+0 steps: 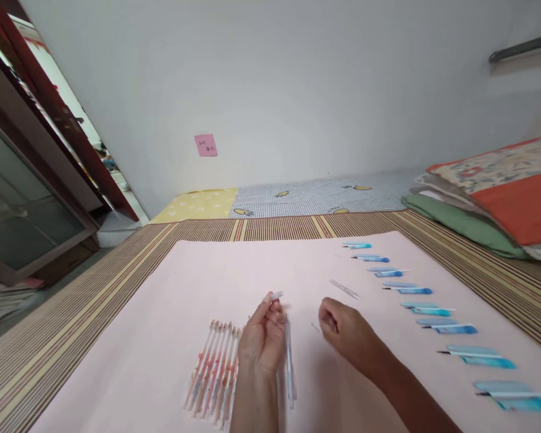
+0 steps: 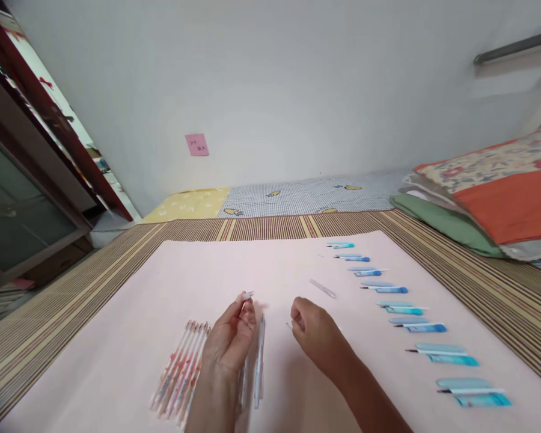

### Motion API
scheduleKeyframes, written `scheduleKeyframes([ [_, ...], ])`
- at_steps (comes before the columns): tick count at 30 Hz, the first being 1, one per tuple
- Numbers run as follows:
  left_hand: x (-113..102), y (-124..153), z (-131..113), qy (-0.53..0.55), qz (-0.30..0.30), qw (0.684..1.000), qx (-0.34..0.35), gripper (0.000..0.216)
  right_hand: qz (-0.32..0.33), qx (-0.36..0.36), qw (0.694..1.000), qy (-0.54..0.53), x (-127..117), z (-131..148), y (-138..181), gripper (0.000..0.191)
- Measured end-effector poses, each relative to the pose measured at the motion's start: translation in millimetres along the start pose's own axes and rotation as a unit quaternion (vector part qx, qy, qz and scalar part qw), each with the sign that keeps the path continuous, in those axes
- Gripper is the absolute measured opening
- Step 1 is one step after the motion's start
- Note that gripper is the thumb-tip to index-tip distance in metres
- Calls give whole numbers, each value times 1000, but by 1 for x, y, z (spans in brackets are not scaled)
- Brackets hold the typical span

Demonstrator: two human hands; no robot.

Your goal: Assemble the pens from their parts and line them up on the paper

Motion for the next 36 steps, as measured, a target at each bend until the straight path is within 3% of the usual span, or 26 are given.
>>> scheduleKeyframes([
  [2, 3, 2, 6, -9, -2, 1000, -7, 13, -62, -10, 985, -162, -10, 10, 0, 8],
  [4, 6, 4, 15, -21, 1, 1000, -19, 12, -112, -24, 951, -287, -18, 21, 0, 11],
  [8, 12, 9, 31, -30, 17, 999, -42, 12, -156, -36, 911, -380, -20, 34, -1, 17],
  [23, 20, 17, 39, -26, 41, 997, -52, 14, -160, -74, 948, -264, -20, 44, 4, 8],
  [27, 19, 16, 38, -14, 32, 997, -67, 14, -152, -142, 958, -198, -21, 50, 5, 10],
  [29, 16, 14, 36, -1, 30, 996, -81, 14, -178, -154, 955, -178, -32, 44, 4, 16],
  [33, 10, 9, 27, 54, 49, 992, -99, 17, -260, -35, 952, -159, -65, 2, 2, 21],
  [36, 8, 7, 22, 73, 61, 991, -97, 16, -180, 33, 980, -81, -73, -30, 1, 16],
])
Point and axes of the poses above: each hand's wrist, its own y-axis away from the middle knuckle, its own x-axis out of the palm, z = x × y, the point moved 3 cm from there along -y, towards the middle knuckle, and after that the axes turned 9 degrees about -y, right-handed, at the moved point
